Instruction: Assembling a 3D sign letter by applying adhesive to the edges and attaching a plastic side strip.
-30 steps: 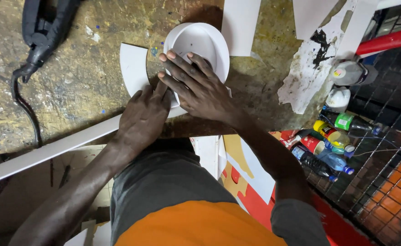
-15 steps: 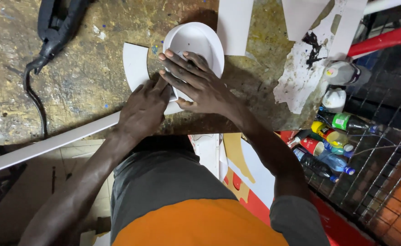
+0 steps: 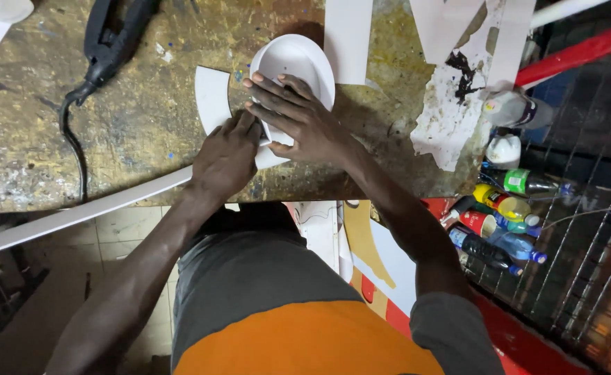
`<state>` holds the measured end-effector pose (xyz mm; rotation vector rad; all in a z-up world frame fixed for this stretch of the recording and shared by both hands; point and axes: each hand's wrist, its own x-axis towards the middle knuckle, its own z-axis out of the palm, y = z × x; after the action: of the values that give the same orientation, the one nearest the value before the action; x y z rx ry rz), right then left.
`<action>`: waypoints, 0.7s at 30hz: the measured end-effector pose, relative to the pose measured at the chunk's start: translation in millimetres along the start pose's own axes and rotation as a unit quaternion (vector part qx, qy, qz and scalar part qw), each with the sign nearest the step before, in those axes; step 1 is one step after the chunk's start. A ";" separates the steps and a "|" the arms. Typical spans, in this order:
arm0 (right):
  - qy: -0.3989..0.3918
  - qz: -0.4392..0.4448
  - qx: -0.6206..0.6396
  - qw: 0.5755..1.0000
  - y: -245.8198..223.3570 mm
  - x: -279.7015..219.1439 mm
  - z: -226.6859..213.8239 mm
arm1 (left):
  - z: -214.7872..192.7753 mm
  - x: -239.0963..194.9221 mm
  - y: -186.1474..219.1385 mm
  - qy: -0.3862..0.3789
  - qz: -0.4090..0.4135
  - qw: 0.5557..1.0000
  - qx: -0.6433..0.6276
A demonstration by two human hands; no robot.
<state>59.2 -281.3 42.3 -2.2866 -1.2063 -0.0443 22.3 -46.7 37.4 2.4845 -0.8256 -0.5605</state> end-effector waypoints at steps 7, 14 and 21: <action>-0.027 0.029 0.057 0.998 -20.4 17.6 -23.4 | 1.1 -3.0 2.6 0.000 -0.015 1.000 -0.011; 0.004 0.154 0.230 0.961 -45.7 110.6 -5.1 | 32.6 3.2 -12.2 0.022 -0.011 0.999 -0.032; 0.040 0.191 0.132 0.972 26.8 291.6 174.2 | 55.1 14.4 -22.8 0.041 0.036 0.999 -0.004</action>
<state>215.9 10.4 -37.7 -2.2150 -0.6711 0.1562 15.4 -55.7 -22.9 2.4424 -0.8748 -0.4342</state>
